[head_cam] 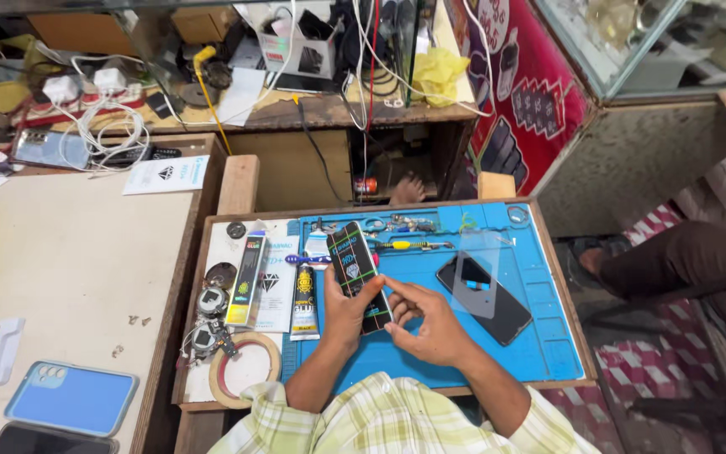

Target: The person holds a smartphone screen protector and applies adhesive from a tube along its edges. The person rotates the screen protector to apply adhesive to multiple sides.

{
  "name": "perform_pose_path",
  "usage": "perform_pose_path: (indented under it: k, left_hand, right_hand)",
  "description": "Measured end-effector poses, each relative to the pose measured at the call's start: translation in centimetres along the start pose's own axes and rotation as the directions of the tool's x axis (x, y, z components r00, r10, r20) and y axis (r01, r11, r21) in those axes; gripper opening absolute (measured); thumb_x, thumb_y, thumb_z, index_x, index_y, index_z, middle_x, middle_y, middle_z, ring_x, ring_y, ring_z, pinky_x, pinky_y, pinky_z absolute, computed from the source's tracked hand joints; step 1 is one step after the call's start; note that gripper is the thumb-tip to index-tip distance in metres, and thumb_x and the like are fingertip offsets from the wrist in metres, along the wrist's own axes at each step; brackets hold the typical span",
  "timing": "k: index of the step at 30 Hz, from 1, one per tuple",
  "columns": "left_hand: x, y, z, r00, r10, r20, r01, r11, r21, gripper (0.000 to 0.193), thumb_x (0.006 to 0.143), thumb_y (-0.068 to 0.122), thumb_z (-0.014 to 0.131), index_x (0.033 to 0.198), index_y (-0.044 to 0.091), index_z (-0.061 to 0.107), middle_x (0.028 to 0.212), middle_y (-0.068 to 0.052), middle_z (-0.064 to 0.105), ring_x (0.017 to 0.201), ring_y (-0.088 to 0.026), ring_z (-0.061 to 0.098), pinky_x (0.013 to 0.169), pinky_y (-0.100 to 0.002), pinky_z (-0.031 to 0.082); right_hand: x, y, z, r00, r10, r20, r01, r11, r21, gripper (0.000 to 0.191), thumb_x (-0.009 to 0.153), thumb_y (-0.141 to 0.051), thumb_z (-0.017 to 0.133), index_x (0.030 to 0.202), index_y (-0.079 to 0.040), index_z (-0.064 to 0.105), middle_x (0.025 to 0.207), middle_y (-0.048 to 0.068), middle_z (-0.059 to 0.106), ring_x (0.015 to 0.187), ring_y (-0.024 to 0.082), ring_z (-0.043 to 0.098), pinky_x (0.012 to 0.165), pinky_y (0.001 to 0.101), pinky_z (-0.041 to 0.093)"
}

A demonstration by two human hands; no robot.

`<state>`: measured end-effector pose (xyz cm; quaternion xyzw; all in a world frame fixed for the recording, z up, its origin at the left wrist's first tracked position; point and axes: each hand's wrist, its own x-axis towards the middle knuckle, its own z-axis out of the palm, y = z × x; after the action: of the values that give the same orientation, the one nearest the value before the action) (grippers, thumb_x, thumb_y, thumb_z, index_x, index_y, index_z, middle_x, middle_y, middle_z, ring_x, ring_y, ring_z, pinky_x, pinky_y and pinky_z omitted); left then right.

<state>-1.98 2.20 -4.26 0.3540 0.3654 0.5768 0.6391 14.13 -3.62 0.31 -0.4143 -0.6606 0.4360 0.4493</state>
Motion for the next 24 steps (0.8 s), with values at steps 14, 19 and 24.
perform_pose_path:
  k: [14,19,24]
  left_hand:
    - [0.2,1.2,0.3,0.999,-0.037,-0.001,0.037,0.999,0.015,0.073,0.074,0.021,0.089,0.131,0.008,0.047,0.103,-0.006,0.065,0.090,-0.014,0.066,0.078,-0.030,0.058]
    - [-0.3,0.6,-0.2,0.993,0.012,0.116,-0.014,1.000,0.018,0.075,0.076,0.021,0.089,0.135,0.006,0.044,0.109,-0.006,0.066,0.096,-0.014,0.067,0.084,-0.029,0.058]
    - [-1.0,0.7,-0.1,0.960,-0.004,0.281,-0.022,0.996,0.089,0.082,0.076,0.021,0.090,0.139,0.007,0.039,0.111,-0.011,0.067,0.099,-0.016,0.069,0.086,-0.031,0.059]
  right_hand:
    - [0.1,0.9,0.1,0.997,0.073,0.001,-0.072,0.993,0.094,0.069,0.082,0.004,0.071,0.149,-0.001,0.052,0.101,0.006,0.063,0.083,0.009,0.063,0.074,0.0233,0.056]
    - [0.2,2.4,-0.2,0.986,0.126,-0.105,-0.103,0.973,0.205,0.047,0.093,-0.003,0.067,0.140,0.004,0.062,0.108,0.005,0.065,0.089,0.008,0.063,0.080,0.0232,0.057]
    - [0.5,2.4,-0.9,0.971,0.175,-0.162,-0.107,0.927,0.359,0.043,0.097,-0.006,0.062,0.139,0.003,0.056,0.097,0.007,0.068,0.080,0.009,0.064,0.071,0.0256,0.056]
